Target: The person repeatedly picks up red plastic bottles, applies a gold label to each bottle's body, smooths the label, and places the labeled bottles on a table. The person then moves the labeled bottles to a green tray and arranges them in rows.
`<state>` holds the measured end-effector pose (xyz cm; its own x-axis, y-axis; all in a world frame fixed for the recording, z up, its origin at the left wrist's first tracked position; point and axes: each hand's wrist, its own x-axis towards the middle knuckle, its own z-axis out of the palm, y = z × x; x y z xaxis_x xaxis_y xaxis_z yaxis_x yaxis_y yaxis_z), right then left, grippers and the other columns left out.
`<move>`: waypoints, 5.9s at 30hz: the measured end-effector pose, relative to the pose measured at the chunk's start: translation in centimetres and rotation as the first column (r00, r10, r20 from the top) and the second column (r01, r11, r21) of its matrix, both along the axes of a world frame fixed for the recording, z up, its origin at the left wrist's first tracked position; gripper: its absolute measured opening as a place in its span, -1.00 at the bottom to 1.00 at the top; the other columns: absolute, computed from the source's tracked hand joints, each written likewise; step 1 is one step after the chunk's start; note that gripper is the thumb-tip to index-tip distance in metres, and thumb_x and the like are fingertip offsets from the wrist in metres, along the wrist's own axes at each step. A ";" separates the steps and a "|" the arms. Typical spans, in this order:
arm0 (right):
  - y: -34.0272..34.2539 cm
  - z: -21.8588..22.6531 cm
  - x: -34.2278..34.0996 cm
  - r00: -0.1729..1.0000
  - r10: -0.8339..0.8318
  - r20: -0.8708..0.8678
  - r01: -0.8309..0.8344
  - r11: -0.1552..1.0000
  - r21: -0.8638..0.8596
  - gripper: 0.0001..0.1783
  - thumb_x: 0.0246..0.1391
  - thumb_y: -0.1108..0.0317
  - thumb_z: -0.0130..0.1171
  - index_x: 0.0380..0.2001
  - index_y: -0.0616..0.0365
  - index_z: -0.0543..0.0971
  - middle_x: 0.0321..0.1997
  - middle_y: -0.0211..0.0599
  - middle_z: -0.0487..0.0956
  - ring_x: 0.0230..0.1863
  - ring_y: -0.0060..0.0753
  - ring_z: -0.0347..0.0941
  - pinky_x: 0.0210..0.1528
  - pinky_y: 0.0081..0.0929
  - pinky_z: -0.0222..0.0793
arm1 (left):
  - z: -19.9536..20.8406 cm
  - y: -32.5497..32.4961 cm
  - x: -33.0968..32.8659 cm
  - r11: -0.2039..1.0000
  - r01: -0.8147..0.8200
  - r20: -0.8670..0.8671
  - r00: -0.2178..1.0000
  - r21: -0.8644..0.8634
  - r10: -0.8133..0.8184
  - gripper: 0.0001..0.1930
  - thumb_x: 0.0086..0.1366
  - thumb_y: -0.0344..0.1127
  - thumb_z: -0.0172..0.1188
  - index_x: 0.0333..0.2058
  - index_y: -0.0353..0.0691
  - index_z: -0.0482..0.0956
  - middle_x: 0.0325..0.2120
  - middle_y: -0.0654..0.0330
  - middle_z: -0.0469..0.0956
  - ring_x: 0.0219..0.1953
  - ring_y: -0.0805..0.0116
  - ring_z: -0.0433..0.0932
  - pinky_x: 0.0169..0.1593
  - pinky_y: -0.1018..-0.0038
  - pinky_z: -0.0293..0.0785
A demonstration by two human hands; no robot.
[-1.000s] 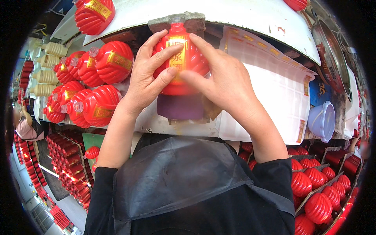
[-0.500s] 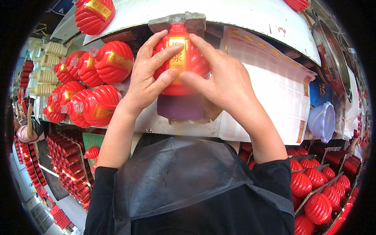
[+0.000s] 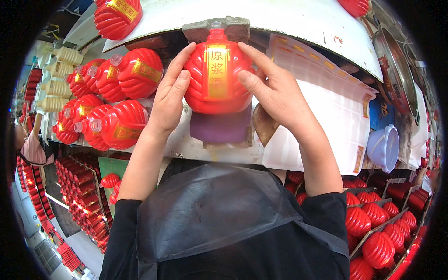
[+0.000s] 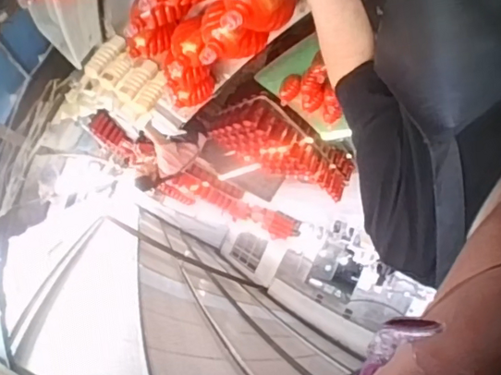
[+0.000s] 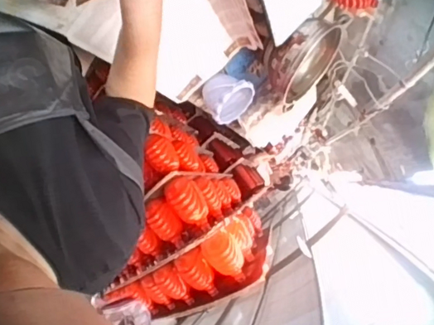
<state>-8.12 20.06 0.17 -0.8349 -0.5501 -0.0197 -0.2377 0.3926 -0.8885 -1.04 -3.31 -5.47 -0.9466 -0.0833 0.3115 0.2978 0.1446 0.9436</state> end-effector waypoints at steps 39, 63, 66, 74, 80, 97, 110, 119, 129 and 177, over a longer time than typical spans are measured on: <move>-1.3 1.3 0.0 0.981 -0.045 -0.187 0.082 0.977 0.197 -0.25 0.16 -0.06 0.31 0.32 0.10 0.50 -0.12 0.05 0.71 -0.19 0.02 0.67 -0.07 -0.25 0.55 | 1.4 2.1 -0.1 0.983 -0.180 0.136 0.975 0.030 0.174 -0.09 0.15 -0.14 0.50 0.38 -0.33 0.24 0.30 -0.07 0.34 0.32 0.12 0.40 0.37 0.25 0.34; -1.9 0.7 -4.5 0.954 0.184 -0.238 -0.169 0.982 0.085 -0.50 0.06 0.25 0.39 0.12 0.03 0.69 -0.35 -0.26 0.55 -0.36 -0.36 0.47 -0.27 -0.39 0.41 | 2.1 1.4 -1.3 0.897 -0.148 -0.068 0.989 -0.417 0.132 -0.32 0.13 -0.07 0.47 0.24 -0.03 0.56 0.24 -0.16 0.31 0.30 -0.14 0.33 0.34 0.08 0.30; -2.6 1.4 -5.1 0.990 0.081 -0.116 -0.095 0.988 -0.125 -0.60 0.20 0.30 0.27 0.11 0.09 0.69 -0.34 -0.50 0.51 -0.34 -0.64 0.35 -0.26 -0.59 0.33 | 2.0 1.3 -1.2 0.898 -0.152 -0.067 0.988 -0.413 0.137 -0.34 0.13 -0.08 0.48 0.22 -0.03 0.58 0.23 -0.14 0.32 0.29 -0.12 0.34 0.33 0.09 0.32; -3.2 3.4 -5.3 0.815 0.303 -0.494 -0.330 0.943 0.033 -0.72 0.11 0.56 0.30 -0.07 0.25 0.65 -0.13 -0.24 0.70 -0.10 -0.36 0.66 0.04 -0.43 0.55 | 1.6 1.6 -1.5 0.913 -0.180 -0.089 0.983 -0.366 0.158 -0.30 0.11 -0.07 0.49 0.24 -0.06 0.55 0.21 -0.11 0.36 0.27 -0.10 0.37 0.32 0.10 0.35; -2.5 2.2 -3.8 0.516 0.162 -0.841 -0.232 0.972 0.045 -0.77 0.00 0.56 0.34 -0.21 0.17 0.71 -0.23 -0.20 0.72 -0.19 -0.18 0.69 -0.15 -0.35 0.63 | 1.6 1.0 -0.9 0.971 -0.125 -0.001 0.992 -0.204 0.127 -0.27 0.42 0.12 0.17 0.34 -0.33 0.38 0.32 -0.13 0.35 0.38 -0.06 0.32 0.43 0.19 0.21; -3.5 2.0 1.9 0.481 0.402 -0.779 -0.603 0.797 0.039 -0.76 -0.10 0.43 0.33 -0.27 0.06 0.66 -0.25 -0.34 0.67 -0.23 -0.21 0.65 -0.18 -0.29 0.55 | 1.5 0.8 -0.8 0.980 0.012 0.149 0.988 0.199 -0.042 -0.24 0.62 0.24 -0.37 0.45 -0.31 0.19 0.40 0.02 0.28 0.43 0.23 0.24 0.50 0.30 0.10; -5.5 3.9 -7.5 0.799 0.276 -0.534 -0.263 0.959 0.103 -0.69 0.17 0.47 0.28 0.00 0.20 0.63 -0.15 -0.05 0.70 -0.15 -0.03 0.69 -0.05 -0.29 0.60 | 3.3 -0.3 -4.0 0.997 0.057 0.292 0.954 0.050 -0.069 -0.04 0.17 -0.31 0.47 0.41 -0.28 0.04 0.19 0.04 0.47 0.23 0.27 0.46 0.35 0.29 0.37; -5.6 1.9 -8.4 0.681 0.136 -0.720 -0.142 0.988 0.052 -0.69 0.16 0.46 0.32 -0.02 0.23 0.65 -0.17 -0.03 0.69 -0.20 -0.08 0.68 -0.09 -0.34 0.60 | 4.4 0.1 -5.0 0.992 0.082 0.314 0.944 0.092 -0.107 0.11 0.02 -0.36 0.52 0.46 -0.26 -0.02 0.17 0.01 0.49 0.22 0.23 0.48 0.33 0.27 0.40; -2.8 3.0 -3.6 0.653 0.044 -0.756 -0.085 0.996 -0.016 -0.60 0.05 0.54 0.39 0.01 0.20 0.65 -0.25 -0.15 0.67 -0.28 -0.15 0.65 -0.22 -0.38 0.58 | 4.8 1.0 -2.8 0.997 0.078 0.204 0.976 0.011 -0.079 0.19 -0.02 -0.39 0.58 0.50 -0.20 -0.04 0.15 0.01 0.49 0.22 0.21 0.48 0.32 0.27 0.42; -0.8 2.3 1.1 0.646 0.186 -0.740 -0.352 0.933 -0.073 -0.72 0.01 0.64 0.39 -0.18 0.16 0.69 -0.25 -0.20 0.71 -0.22 -0.20 0.71 -0.15 -0.34 0.63 | 3.9 2.2 -3.3 0.988 -0.107 0.167 0.982 0.111 0.087 -0.64 0.50 -0.33 0.12 0.17 -0.36 0.38 0.07 0.01 0.58 0.14 0.28 0.56 0.21 0.37 0.48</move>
<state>-7.05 19.30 2.52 -0.3592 -0.6743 0.6452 -0.8935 0.0489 -0.4464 -4.29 -1.12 -1.59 -0.9691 -0.2045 0.1377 0.1303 0.0492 0.9903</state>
